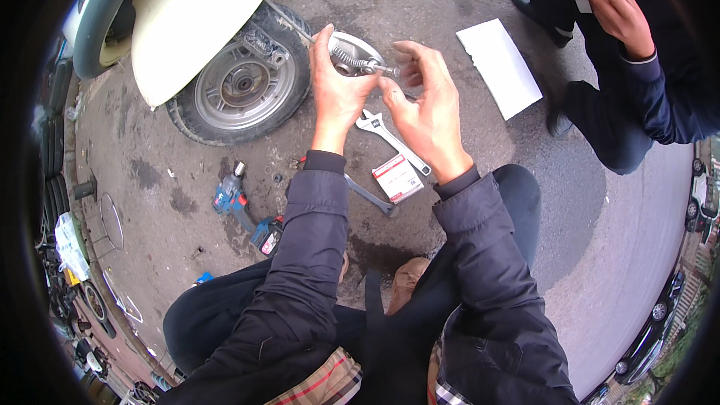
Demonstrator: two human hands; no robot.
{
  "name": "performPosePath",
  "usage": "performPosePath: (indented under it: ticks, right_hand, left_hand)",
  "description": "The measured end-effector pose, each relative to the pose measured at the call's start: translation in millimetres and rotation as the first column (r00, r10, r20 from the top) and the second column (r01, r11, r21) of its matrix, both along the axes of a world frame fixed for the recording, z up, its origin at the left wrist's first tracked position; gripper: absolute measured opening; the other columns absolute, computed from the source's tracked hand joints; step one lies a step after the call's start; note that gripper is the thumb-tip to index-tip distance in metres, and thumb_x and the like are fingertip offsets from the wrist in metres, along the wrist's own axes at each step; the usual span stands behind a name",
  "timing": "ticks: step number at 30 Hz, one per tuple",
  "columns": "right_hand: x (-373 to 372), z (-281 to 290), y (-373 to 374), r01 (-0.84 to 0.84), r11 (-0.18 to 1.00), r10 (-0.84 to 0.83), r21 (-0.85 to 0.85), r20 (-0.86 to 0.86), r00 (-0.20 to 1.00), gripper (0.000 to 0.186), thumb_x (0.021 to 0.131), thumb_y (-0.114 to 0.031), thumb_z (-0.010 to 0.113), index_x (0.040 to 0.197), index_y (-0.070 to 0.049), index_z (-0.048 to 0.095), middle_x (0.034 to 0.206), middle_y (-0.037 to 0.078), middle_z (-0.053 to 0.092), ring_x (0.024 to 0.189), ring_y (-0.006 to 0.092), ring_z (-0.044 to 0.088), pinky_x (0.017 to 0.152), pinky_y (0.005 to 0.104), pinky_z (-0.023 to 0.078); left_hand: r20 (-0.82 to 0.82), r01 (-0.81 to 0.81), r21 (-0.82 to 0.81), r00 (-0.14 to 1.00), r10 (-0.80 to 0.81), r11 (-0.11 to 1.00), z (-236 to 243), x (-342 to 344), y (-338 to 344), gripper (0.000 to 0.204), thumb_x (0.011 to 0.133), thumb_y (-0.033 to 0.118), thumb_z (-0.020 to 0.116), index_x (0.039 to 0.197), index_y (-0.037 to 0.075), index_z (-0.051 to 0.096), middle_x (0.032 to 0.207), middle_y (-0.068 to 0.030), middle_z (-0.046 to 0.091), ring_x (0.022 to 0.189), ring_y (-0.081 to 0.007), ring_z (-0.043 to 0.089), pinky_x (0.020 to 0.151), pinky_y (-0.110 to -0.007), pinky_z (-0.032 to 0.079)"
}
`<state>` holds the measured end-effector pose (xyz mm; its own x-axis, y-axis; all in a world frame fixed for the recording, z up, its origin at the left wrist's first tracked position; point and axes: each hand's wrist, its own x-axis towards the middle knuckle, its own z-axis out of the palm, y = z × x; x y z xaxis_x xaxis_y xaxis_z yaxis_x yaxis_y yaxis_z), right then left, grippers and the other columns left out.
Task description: The person retrieves brake parts from a cluttered storage area, then sits on the ground to assemble brake shoes and springs into a drum brake assembly for a scooter. The person uses a wrench to adjust components and fits the brake shoes into the drum.
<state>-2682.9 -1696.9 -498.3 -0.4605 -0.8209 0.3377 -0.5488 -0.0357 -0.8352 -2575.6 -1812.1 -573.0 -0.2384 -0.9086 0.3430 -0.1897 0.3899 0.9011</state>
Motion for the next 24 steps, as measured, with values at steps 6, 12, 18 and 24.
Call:
performPosePath:
  ticks: [6, 12, 18, 24]
  right_hand:
    - [4.1, -0.5, -0.5, -0.029, 0.999, 0.027, -0.015, -0.109, 0.994, 0.027, 0.095, -0.006, 0.073, 0.122, -0.003, 0.069, 0.104, 0.009, 0.069, 0.087, 0.0182, 0.067, 0.077, 0.0317, 0.055]
    - [0.0, -0.4, -0.6, 0.015, 0.98, -0.037, 0.197, 0.111, 0.993, 0.035, 0.089, 0.006, 0.066, 0.122, -0.004, 0.071, 0.123, 0.012, 0.064, 0.101, 0.0229, 0.067, 0.082, 0.0332, 0.056]
    - [1.4, -0.3, -1.0, 0.021, 1.0, -0.021, 0.003, 0.088, 0.996, 0.022, 0.093, -0.001, 0.075, 0.115, 0.0, 0.073, 0.115, 0.012, 0.067, 0.095, 0.0151, 0.066, 0.078, 0.0305, 0.056]
    - [-1.0, -12.5, 0.4, 0.021, 0.989, -0.044, 0.144, 0.156, 0.987, 0.022, 0.095, -0.007, 0.076, 0.115, 0.0, 0.073, 0.088, 0.008, 0.072, 0.074, 0.0116, 0.066, 0.069, 0.029, 0.054]
  left_hand:
    - [0.018, 0.001, 0.001, 1.0, -0.001, 1.0, 1.0, 0.7, 0.1, 0.112, 0.06, 0.016, 0.1, 0.154, 0.001, 0.041, 0.143, -0.0203, 0.052, 0.135, -0.0364, 0.052, 0.115, -0.046, 0.043]
    - [-0.03, 0.008, 0.004, 1.0, -0.008, 1.0, -0.9, -2.5, -0.4, 0.107, 0.06, 0.01, 0.093, 0.154, 0.003, 0.042, 0.145, -0.0236, 0.049, 0.138, -0.0435, 0.049, 0.115, -0.051, 0.043]
    - [0.019, 0.001, 0.023, 1.0, -0.001, 1.0, -1.0, -1.2, -0.9, 0.112, 0.06, 0.019, 0.101, 0.154, 0.001, 0.041, 0.143, -0.0206, 0.051, 0.135, -0.0371, 0.052, 0.113, -0.046, 0.044]
    - [-0.006, 0.038, 0.055, 0.999, -0.038, 0.998, 2.2, -1.8, 2.6, 0.118, 0.063, 0.013, 0.095, 0.161, 0.002, 0.029, 0.152, -0.027, 0.043, 0.143, -0.0456, 0.045, 0.119, -0.051, 0.041]
